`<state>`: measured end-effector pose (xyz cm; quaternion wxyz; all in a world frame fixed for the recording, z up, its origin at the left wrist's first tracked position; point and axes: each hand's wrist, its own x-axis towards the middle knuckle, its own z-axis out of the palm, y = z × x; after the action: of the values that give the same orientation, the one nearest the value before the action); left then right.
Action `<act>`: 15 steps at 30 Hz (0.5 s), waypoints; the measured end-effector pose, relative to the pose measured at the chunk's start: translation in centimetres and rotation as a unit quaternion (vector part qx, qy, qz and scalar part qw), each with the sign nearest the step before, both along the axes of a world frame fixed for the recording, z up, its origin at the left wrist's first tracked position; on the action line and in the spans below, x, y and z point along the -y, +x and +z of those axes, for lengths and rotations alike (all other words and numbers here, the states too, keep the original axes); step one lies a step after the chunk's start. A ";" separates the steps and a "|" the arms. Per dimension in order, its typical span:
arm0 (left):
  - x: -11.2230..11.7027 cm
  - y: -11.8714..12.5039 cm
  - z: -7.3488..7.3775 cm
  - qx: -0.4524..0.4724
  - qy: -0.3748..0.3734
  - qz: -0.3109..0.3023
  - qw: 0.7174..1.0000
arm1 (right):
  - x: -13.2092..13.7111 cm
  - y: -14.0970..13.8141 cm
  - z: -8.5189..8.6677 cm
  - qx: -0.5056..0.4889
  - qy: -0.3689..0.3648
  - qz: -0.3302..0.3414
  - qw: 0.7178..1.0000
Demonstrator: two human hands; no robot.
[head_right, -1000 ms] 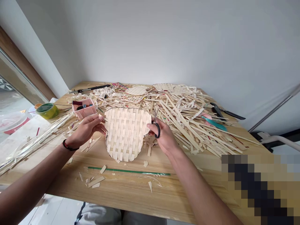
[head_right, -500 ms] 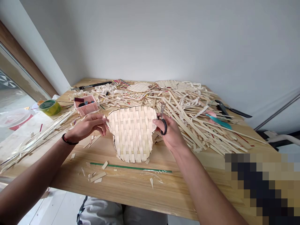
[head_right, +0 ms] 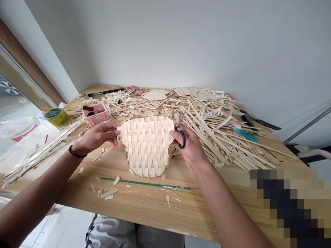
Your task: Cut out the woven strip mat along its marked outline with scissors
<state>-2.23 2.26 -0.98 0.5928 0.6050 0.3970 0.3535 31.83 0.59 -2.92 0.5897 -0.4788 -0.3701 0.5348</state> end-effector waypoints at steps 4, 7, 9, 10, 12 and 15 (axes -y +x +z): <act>-0.1 -0.2 -0.3 0.009 -0.012 0.005 1.000 | 0.0 -0.1 0.1 0.006 -0.003 -0.008 1.000; -0.1 -0.2 -0.4 0.026 -0.022 0.003 0.999 | 0.0 -0.1 0.0 0.009 -0.006 -0.016 1.000; -0.1 -0.2 -0.5 0.033 -0.026 0.003 0.999 | 0.0 -0.1 0.0 0.012 -0.008 -0.016 1.000; -0.1 -0.1 -0.5 0.036 -0.027 0.003 0.999 | 0.0 -0.1 0.0 0.014 -0.009 -0.016 1.000; -0.1 -0.1 -0.5 0.043 -0.026 0.005 0.999 | 0.0 -0.1 -0.1 0.016 -0.009 -0.014 1.000; -0.1 -0.1 -0.5 0.045 -0.016 0.009 0.999 | 0.0 -0.1 -0.2 0.012 -0.012 -0.013 1.000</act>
<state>-2.37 2.39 -1.53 0.6165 0.5752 0.3809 0.3795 31.70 0.56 -3.07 0.5860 -0.4969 -0.3650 0.5258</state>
